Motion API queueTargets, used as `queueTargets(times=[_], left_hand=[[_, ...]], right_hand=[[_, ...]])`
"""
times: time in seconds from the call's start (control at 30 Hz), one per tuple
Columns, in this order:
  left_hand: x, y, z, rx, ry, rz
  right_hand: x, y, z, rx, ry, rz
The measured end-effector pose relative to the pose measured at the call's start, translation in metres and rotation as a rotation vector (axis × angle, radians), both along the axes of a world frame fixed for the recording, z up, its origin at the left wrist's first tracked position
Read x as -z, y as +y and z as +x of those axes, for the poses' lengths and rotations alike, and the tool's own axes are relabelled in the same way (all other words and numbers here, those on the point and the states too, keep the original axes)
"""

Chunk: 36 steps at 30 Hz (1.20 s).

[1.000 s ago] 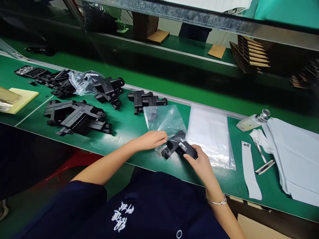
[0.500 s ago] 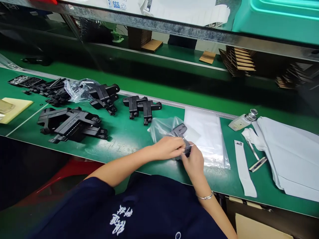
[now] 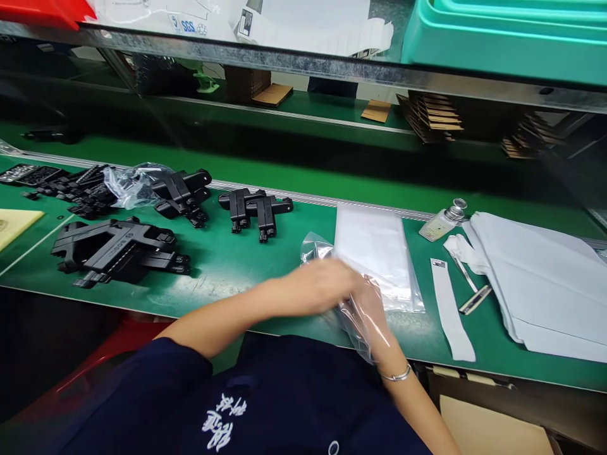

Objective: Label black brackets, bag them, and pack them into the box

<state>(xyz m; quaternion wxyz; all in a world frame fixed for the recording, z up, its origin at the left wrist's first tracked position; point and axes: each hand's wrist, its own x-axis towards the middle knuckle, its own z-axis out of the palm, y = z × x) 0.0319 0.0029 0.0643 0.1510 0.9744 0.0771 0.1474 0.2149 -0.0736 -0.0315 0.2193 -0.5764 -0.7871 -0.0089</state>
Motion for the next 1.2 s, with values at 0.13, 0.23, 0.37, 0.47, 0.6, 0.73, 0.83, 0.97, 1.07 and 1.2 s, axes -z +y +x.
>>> queueTargets(times=[0.13,0.23,0.37,0.47,0.6,0.73,0.83,0.97,1.07,1.2], left_hand=[[-0.016,0.027,-0.007,-0.237,0.412,-0.002],[-0.013,0.027,-0.001,-0.116,0.552,-0.203],[0.008,0.027,-0.014,-0.218,0.387,-0.571],[0.03,0.028,-0.036,-0.443,0.096,-0.824],[0.048,0.018,-0.045,-0.633,-0.157,-0.912],[0.05,0.0,-0.032,-0.591,-0.089,-0.744],[0.054,-0.009,-0.024,-0.502,-0.066,-0.514],[0.058,-0.012,-0.028,-0.401,-0.073,-0.367],[0.055,-0.014,-0.038,-0.455,-0.056,-0.376],[0.052,-0.014,-0.038,-0.493,-0.054,-0.452]], right_hand=[[-0.014,-0.01,-0.014,-0.122,-0.01,0.178],[-0.025,-0.011,-0.029,-0.226,-0.015,0.205],[-0.031,-0.015,-0.006,-0.164,0.156,0.14],[-0.031,-0.02,0.032,0.077,0.478,0.107],[-0.033,-0.018,0.035,0.033,0.885,-0.267],[-0.044,0.008,-0.014,0.122,0.99,-0.301],[-0.052,0.041,-0.03,0.157,1.072,-0.386],[-0.052,0.064,-0.02,0.055,1.171,-0.705],[-0.057,0.047,-0.012,0.089,1.214,-0.606],[-0.073,0.005,-0.014,-0.198,0.749,-0.288]])
